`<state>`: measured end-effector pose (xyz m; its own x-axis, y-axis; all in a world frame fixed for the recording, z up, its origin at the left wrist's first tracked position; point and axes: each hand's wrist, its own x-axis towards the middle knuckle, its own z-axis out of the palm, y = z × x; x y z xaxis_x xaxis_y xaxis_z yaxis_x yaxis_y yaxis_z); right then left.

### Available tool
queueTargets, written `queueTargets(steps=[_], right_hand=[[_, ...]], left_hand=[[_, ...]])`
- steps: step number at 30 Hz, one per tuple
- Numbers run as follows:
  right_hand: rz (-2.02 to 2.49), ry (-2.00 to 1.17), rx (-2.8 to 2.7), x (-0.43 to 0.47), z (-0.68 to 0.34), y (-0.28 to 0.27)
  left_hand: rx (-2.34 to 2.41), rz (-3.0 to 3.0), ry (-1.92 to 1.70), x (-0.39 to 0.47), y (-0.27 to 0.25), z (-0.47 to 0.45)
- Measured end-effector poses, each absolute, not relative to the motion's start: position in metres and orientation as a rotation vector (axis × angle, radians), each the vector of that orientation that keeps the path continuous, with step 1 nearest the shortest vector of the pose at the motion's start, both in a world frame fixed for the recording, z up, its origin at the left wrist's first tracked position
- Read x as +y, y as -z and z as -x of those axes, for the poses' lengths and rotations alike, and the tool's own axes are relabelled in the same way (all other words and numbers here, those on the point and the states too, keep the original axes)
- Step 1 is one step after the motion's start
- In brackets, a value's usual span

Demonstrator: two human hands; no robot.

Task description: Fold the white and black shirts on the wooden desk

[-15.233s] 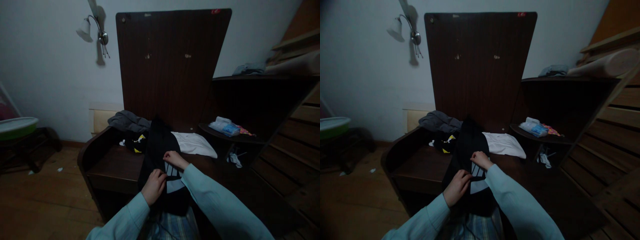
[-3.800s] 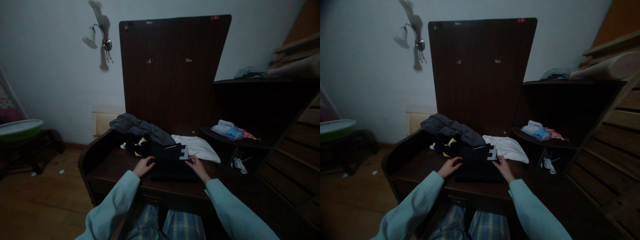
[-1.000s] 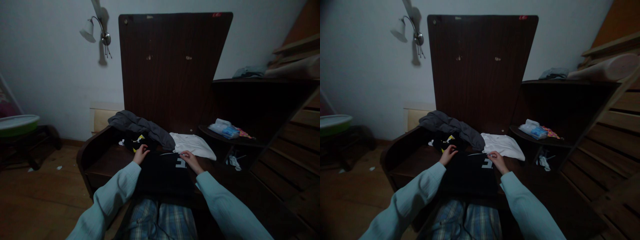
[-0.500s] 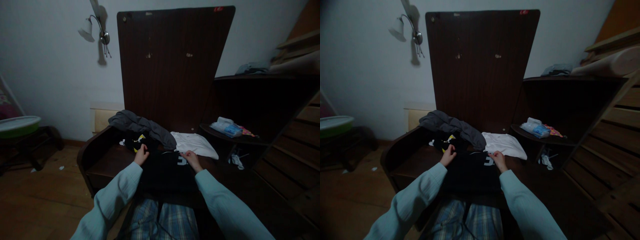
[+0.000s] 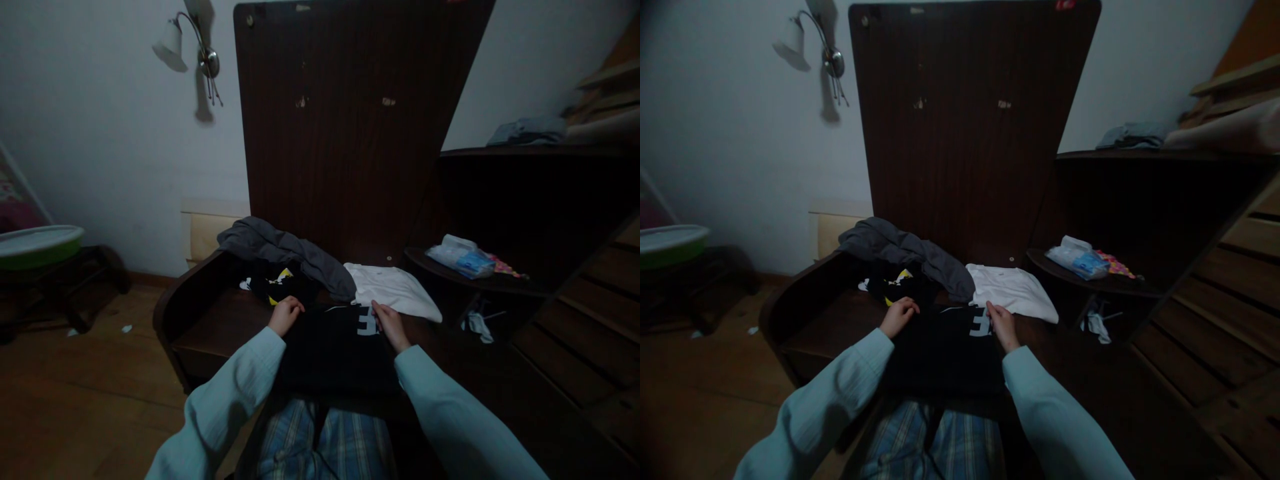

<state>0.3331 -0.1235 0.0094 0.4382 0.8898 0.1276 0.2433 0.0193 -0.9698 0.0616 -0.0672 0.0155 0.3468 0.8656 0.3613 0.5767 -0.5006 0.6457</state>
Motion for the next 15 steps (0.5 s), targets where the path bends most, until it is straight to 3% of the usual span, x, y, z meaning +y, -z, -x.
queueTargets(steps=[15], right_hand=[[1.404,-0.671,-1.091,-0.1240,-0.3316,-0.0032]], left_hand=[[1.245,-2.149,-0.878,-0.0658,-0.0108,-0.0615]])
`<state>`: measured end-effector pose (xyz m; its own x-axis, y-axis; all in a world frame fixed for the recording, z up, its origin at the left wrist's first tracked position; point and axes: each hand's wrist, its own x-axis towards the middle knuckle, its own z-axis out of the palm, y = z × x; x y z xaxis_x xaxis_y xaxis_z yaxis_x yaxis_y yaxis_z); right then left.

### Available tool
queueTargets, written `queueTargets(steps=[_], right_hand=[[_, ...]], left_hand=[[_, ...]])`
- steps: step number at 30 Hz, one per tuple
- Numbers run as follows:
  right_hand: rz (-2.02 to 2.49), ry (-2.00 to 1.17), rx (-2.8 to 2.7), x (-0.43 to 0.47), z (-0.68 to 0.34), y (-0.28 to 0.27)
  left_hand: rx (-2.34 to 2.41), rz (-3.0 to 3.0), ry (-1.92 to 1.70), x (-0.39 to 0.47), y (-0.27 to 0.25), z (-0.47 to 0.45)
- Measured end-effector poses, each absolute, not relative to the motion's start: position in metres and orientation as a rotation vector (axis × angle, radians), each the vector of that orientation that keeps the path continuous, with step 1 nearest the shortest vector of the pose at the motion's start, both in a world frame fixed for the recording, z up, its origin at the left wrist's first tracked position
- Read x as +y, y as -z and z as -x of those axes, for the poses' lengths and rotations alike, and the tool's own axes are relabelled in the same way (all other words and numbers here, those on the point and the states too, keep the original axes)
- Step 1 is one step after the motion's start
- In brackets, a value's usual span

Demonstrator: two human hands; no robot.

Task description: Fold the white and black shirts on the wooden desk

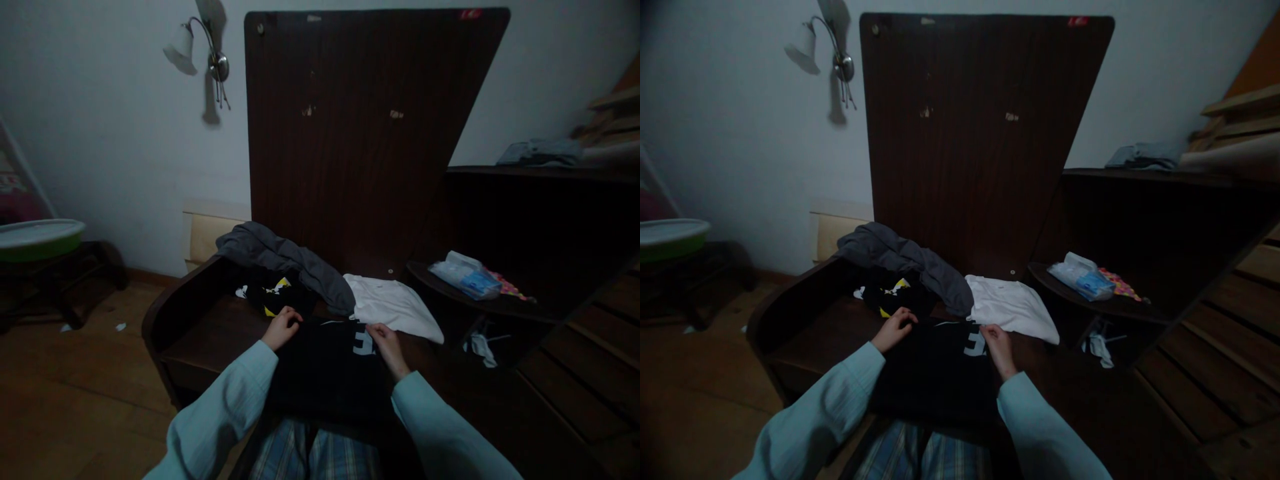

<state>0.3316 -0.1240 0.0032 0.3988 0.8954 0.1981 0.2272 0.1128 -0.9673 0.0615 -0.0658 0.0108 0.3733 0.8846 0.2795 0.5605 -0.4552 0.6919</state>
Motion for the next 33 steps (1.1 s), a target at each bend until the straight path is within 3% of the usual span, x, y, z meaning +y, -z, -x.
queueTargets(steps=[18,33], right_hand=[[1.400,-0.626,-1.063,-0.123,-0.329,0.001],[1.341,-0.880,-1.088,-0.123,-0.328,0.005]], left_hand=[[1.223,-2.100,-0.960,-0.063,-0.007,-0.058],[1.302,-2.021,-1.030,-0.058,0.002,-0.059]])
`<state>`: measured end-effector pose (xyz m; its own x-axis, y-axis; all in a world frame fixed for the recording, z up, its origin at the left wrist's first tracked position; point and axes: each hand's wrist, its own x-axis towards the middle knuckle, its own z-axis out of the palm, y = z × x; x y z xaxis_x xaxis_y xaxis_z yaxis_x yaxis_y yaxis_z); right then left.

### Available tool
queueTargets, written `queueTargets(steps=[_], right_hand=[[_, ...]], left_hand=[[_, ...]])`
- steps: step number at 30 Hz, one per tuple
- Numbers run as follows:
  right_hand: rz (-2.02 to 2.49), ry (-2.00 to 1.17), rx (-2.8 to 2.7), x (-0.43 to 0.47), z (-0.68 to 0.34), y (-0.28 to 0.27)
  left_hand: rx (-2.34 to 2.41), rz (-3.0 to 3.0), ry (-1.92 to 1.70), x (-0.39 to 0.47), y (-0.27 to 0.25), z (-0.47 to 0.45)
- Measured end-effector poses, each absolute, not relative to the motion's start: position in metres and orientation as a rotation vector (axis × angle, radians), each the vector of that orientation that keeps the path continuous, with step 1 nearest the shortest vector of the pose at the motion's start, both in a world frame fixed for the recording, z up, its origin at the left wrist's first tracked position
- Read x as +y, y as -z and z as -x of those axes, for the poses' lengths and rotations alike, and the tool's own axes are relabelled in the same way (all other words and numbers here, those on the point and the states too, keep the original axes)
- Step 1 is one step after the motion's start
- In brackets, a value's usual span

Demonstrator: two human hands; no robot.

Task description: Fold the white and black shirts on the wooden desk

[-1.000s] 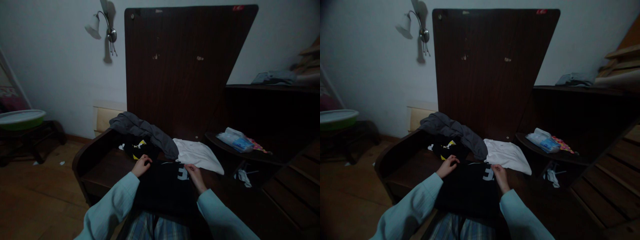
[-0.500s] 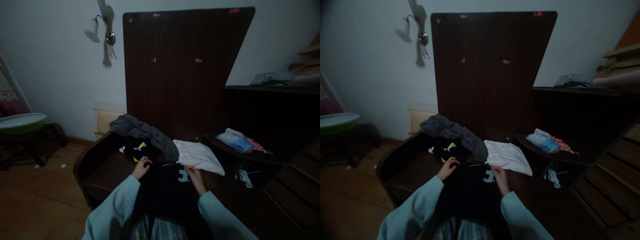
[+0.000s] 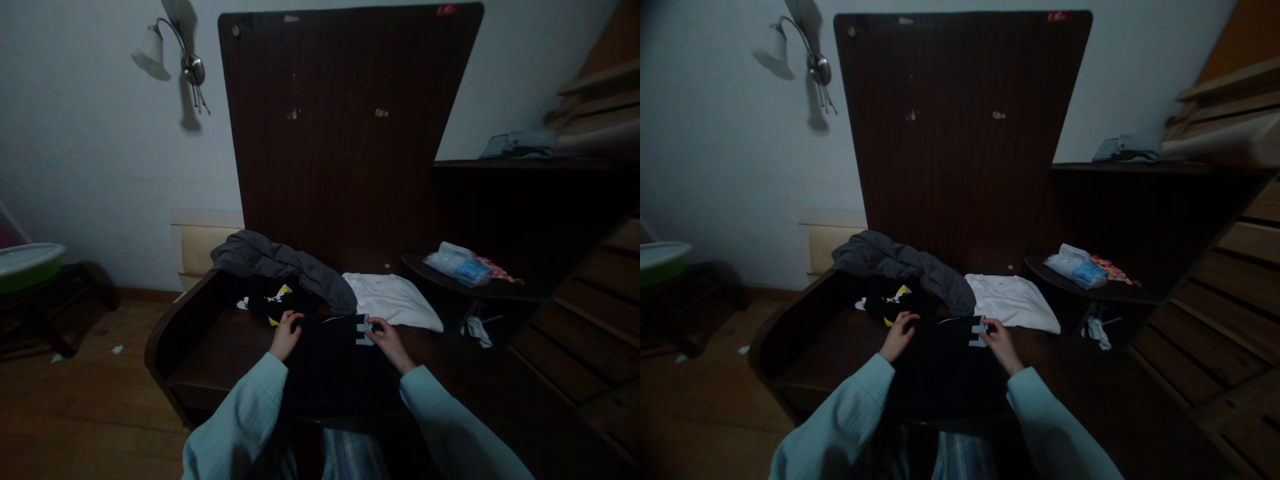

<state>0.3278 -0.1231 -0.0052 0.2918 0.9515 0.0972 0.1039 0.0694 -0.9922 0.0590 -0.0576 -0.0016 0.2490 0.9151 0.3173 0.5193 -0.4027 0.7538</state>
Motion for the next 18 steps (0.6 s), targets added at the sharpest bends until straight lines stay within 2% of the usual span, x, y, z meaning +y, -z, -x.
queueTargets(steps=[18], right_hand=[[1.335,-0.747,-1.075,-0.1166,-0.3326,0.0137]], left_hand=[[1.307,-2.039,-1.074,-0.0537,0.0029,-0.0609]])
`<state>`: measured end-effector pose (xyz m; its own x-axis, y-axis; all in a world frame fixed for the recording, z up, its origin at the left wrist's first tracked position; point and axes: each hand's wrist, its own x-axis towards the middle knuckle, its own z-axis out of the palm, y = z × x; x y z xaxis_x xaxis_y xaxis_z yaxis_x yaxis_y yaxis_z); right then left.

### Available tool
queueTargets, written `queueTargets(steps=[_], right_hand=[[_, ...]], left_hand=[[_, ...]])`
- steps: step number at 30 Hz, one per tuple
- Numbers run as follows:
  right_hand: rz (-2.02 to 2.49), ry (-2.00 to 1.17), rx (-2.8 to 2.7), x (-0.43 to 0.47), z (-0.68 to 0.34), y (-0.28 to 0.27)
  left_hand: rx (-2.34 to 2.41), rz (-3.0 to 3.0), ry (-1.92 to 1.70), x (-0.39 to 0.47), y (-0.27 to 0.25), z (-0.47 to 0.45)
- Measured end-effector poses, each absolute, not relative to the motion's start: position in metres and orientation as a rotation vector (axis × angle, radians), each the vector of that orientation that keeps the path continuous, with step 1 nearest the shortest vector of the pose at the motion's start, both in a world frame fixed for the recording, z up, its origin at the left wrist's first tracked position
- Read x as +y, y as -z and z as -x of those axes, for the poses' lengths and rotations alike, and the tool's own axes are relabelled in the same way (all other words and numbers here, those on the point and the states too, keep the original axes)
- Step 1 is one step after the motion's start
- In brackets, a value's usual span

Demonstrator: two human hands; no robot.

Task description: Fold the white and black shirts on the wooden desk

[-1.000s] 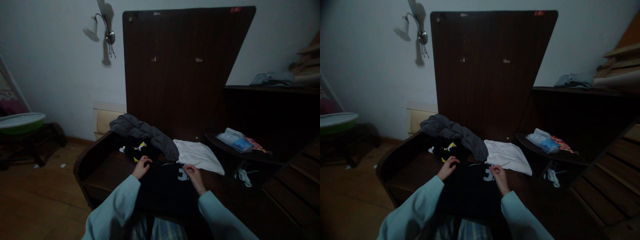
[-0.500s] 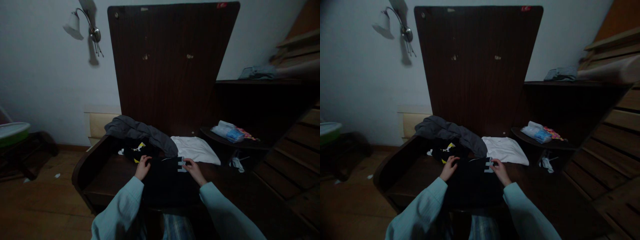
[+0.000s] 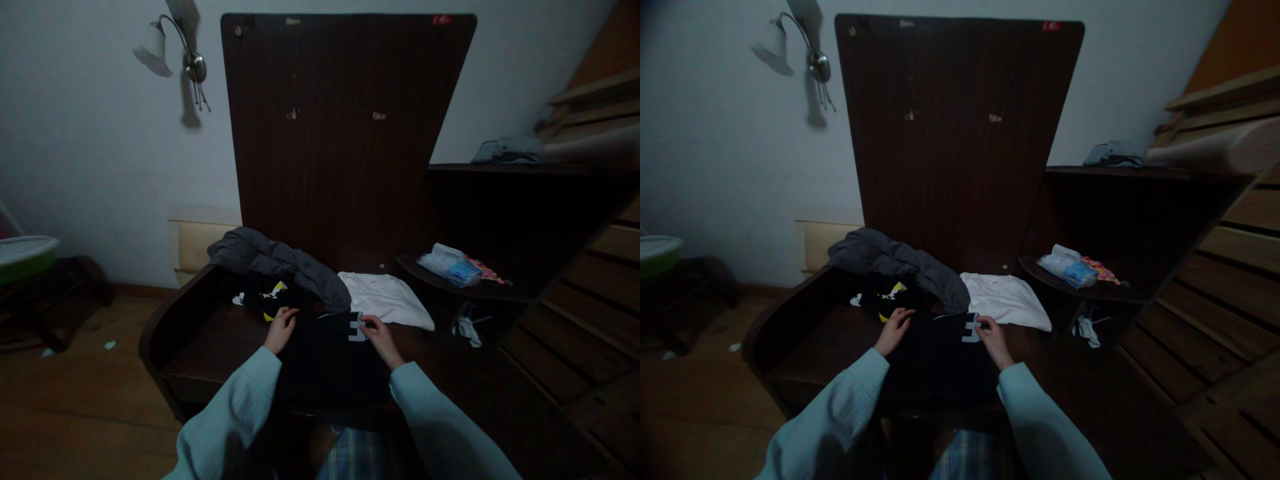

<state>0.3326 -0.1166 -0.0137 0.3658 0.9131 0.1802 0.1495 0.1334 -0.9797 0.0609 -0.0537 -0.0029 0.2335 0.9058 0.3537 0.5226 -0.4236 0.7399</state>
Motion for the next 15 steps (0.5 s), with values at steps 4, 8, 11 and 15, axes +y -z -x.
queueTargets(steps=[4,8,11,15], right_hand=[[1.365,-0.709,-1.114,-0.1168,-0.3330,0.0128],[1.364,-0.705,-1.122,-0.1170,-0.3318,0.0136],[1.367,-0.695,-1.125,-0.1171,-0.3307,0.0132],[1.392,-0.676,-1.164,-0.1176,-0.3308,0.0121]], left_hand=[[1.321,-2.031,-1.093,-0.0547,0.0005,-0.0606],[1.314,-2.013,-1.114,-0.0540,0.0005,-0.0596],[1.303,-2.006,-1.119,-0.0528,0.0010,-0.0589],[1.277,-2.022,-1.126,-0.0509,0.0017,-0.0581]])
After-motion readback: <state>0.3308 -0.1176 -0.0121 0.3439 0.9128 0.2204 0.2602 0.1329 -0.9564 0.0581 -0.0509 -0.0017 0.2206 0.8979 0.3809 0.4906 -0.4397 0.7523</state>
